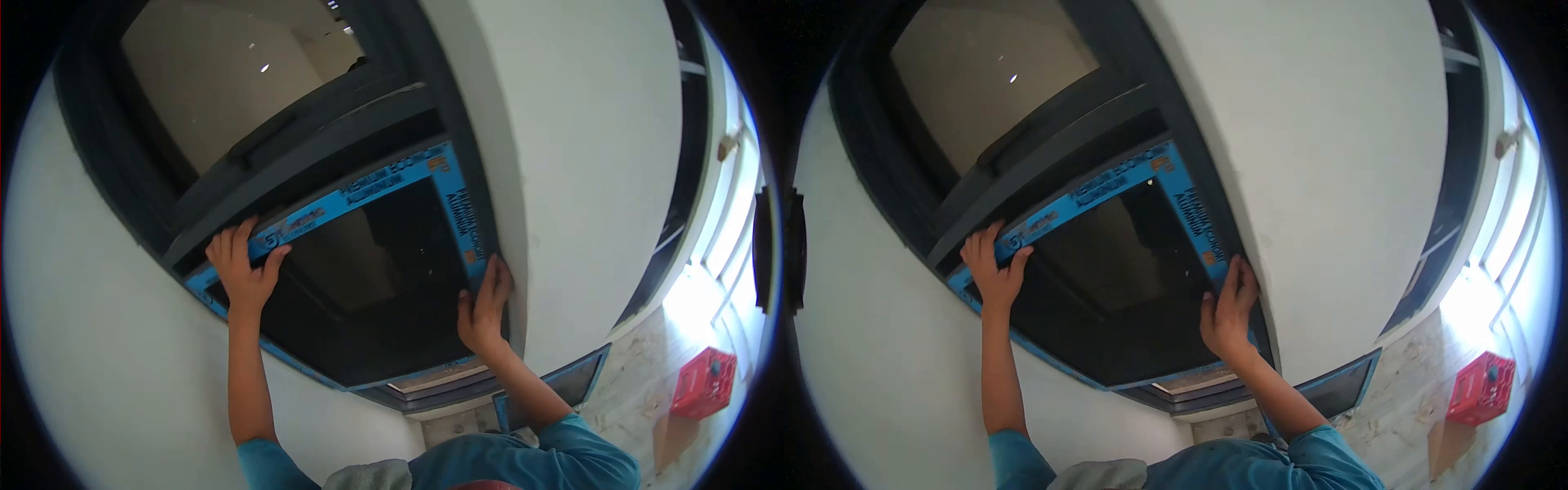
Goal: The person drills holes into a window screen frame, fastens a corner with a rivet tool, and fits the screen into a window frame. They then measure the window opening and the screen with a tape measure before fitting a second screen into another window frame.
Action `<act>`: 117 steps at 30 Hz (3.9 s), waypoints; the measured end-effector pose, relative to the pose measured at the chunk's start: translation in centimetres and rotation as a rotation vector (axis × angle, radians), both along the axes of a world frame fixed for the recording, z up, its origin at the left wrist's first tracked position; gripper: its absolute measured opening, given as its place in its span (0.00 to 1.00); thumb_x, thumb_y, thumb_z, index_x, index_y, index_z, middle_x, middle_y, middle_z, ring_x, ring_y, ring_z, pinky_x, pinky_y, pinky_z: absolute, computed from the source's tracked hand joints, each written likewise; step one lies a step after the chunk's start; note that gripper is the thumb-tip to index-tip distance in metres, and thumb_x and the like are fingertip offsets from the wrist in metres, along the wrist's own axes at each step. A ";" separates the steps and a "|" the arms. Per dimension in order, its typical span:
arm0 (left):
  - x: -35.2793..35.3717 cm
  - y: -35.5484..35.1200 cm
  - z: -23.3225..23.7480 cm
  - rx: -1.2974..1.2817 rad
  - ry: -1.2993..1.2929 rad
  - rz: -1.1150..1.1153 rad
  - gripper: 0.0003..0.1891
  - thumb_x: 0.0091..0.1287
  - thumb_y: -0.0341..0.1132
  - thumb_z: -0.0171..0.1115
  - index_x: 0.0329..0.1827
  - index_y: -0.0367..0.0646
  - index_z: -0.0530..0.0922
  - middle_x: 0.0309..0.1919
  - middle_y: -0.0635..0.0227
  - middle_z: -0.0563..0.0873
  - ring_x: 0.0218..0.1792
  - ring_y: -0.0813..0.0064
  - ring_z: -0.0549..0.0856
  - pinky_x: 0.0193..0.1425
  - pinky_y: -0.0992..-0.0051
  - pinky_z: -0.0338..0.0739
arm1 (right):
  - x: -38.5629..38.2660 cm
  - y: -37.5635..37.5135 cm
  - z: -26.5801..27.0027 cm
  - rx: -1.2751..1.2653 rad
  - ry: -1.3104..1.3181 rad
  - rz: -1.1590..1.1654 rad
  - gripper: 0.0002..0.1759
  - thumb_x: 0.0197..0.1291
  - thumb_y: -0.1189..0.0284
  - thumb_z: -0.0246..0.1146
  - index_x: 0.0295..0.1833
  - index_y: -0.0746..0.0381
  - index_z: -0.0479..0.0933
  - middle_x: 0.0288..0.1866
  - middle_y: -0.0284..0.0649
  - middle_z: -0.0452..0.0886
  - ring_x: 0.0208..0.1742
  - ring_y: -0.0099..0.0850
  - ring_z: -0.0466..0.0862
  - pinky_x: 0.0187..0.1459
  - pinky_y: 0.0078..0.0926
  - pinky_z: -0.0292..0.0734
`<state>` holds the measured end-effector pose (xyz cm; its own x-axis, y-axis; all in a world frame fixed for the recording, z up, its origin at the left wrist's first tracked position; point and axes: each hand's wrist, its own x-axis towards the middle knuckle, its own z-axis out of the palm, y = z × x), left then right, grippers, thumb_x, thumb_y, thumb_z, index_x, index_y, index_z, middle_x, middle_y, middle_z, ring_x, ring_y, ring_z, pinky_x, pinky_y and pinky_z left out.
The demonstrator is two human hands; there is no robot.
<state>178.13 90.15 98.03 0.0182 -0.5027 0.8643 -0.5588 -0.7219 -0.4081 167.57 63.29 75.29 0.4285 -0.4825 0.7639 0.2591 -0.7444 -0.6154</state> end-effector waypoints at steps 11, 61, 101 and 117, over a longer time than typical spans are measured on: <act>0.1 4.1 -4.1 -0.443 -0.032 0.015 0.33 0.54 0.49 0.70 0.59 0.42 0.71 0.55 0.55 0.68 0.58 0.56 0.65 0.60 0.58 0.60 | 3.7 1.7 -0.7 -0.027 -0.217 -0.290 0.32 0.66 0.63 0.49 0.70 0.69 0.53 0.67 0.61 0.57 0.68 0.54 0.55 0.67 0.51 0.46; 4.2 12.8 -13.4 -0.903 0.107 -0.212 0.25 0.56 0.25 0.62 0.59 0.36 0.71 0.58 0.51 0.76 0.49 0.53 0.77 0.55 0.61 0.71 | 3.0 0.5 -2.0 -0.109 -0.159 -0.281 0.32 0.60 0.72 0.57 0.68 0.70 0.57 0.67 0.54 0.60 0.68 0.46 0.63 0.67 0.40 0.58; 3.6 11.7 -13.4 -0.812 0.272 -0.039 0.24 0.63 0.33 0.63 0.61 0.37 0.71 0.55 0.49 0.77 0.55 0.60 0.78 0.59 0.67 0.72 | 1.9 0.4 0.4 0.142 -0.130 0.160 0.42 0.55 0.76 0.56 0.69 0.76 0.39 0.64 0.67 0.45 0.64 0.58 0.52 0.66 0.50 0.46; 3.1 10.7 -13.2 -0.843 0.264 0.039 0.23 0.63 0.33 0.63 0.60 0.37 0.72 0.54 0.54 0.77 0.52 0.63 0.76 0.53 0.67 0.74 | 2.2 0.3 0.6 0.136 -0.109 0.274 0.52 0.51 0.70 0.62 0.68 0.79 0.32 0.64 0.69 0.39 0.64 0.60 0.47 0.66 0.54 0.41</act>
